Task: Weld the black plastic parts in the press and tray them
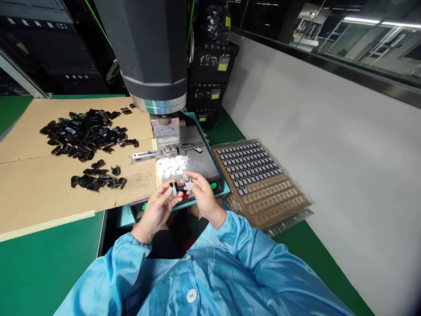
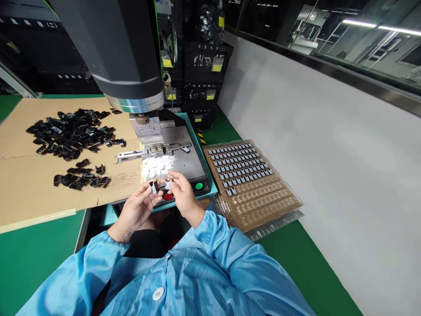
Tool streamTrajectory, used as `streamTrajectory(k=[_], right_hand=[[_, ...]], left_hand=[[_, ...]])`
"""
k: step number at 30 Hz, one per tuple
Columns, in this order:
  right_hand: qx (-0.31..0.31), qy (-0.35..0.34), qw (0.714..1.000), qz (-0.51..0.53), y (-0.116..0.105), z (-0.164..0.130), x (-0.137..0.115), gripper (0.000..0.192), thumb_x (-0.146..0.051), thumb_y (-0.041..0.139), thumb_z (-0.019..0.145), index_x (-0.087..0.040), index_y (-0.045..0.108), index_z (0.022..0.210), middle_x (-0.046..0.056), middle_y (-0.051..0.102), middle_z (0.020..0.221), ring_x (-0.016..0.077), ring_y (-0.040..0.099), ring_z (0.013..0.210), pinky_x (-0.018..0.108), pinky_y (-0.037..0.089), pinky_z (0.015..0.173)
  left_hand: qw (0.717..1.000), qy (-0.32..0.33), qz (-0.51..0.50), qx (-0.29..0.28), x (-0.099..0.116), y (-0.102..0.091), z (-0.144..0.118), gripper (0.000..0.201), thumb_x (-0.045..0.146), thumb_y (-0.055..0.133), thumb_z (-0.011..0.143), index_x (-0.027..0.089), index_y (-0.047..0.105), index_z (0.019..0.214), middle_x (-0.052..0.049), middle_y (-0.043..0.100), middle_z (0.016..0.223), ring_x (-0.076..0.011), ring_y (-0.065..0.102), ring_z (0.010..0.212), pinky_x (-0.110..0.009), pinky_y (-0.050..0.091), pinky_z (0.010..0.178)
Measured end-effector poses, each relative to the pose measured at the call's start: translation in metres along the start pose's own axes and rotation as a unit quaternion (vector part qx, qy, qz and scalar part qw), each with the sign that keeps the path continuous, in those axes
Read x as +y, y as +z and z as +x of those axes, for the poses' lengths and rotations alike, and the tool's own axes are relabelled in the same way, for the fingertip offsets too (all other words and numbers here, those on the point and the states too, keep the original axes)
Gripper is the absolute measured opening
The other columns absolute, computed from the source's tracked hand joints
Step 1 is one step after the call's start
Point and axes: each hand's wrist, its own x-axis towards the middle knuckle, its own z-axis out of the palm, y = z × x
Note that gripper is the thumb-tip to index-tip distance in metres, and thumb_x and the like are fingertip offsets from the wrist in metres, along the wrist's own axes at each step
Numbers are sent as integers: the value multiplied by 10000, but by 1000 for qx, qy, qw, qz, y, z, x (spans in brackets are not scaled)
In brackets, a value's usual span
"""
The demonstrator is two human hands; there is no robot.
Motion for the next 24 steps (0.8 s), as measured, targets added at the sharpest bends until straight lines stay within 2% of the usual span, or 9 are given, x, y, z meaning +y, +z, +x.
streamTrajectory(k=[3, 7, 10, 14, 16, 18, 21, 24], right_hand=[[-7, 21, 999, 45, 2, -1, 0, 346, -370, 711, 975, -263, 696, 1304, 55, 767, 1149, 184, 708, 898, 315, 607, 778], [-14, 34, 997, 69, 4, -2, 2, 319, -333, 705, 957, -260, 704, 1268, 39, 751, 1109, 164, 690, 865, 308, 601, 788], [-17, 39, 996, 74, 4, -2, 4, 301, -317, 690, 949, -255, 691, 1244, 33, 738, 1077, 160, 682, 862, 304, 596, 790], [-21, 31, 998, 49, 1, 0, 8, 295, -275, 601, 947, -253, 636, 1239, 25, 713, 1045, 167, 676, 869, 309, 587, 788], [-18, 6, 1000, -24, -1, -2, 8, 308, -241, 583, 916, -261, 596, 1223, 17, 693, 1048, 174, 671, 879, 322, 584, 801], [-23, -35, 986, -161, -3, -8, 7, 359, -209, 617, 868, -269, 564, 1218, 13, 674, 1076, 190, 670, 929, 350, 583, 858], [-46, -94, 927, -361, -4, -23, 5, 429, -202, 690, 828, -270, 541, 1224, 32, 653, 1134, 232, 662, 1049, 394, 565, 964], [-40, -123, 882, -452, -9, -37, 10, 375, -221, 702, 845, -263, 549, 1185, 48, 655, 1144, 249, 660, 1096, 381, 560, 971]], left_hand=[[1000, -13, -23, -10, 0, -2, 0, 464, 306, 888, 892, 208, 726, 1315, -85, 779, 1118, -190, 786, 964, -269, 673, 879], [999, -19, -28, -18, -1, -4, 0, 459, 279, 861, 917, 206, 715, 1346, -82, 784, 1065, -183, 786, 945, -258, 672, 867], [999, -23, -23, -19, -2, -2, -1, 447, 273, 866, 908, 209, 721, 1326, -83, 782, 1112, -179, 784, 925, -266, 676, 851], [1000, -26, -8, -11, -1, 1, -1, 452, 308, 889, 884, 213, 728, 1295, -80, 777, 1090, -194, 783, 938, -277, 677, 840], [999, -29, 13, -2, -2, 1, -1, 450, 338, 912, 860, 219, 732, 1255, -73, 771, 1065, -214, 783, 955, -309, 681, 855], [999, -20, 42, 13, -7, 1, -2, 417, 354, 939, 827, 219, 737, 1167, -56, 762, 1039, -208, 776, 941, -316, 677, 858], [995, -2, 99, 32, -19, 0, -7, 393, 365, 967, 794, 203, 723, 1056, -25, 736, 944, -143, 733, 841, -227, 643, 793], [985, -26, 169, 17, -31, -2, -15, 436, 430, 974, 775, 199, 711, 1035, -25, 727, 942, -124, 703, 791, -177, 606, 707]])
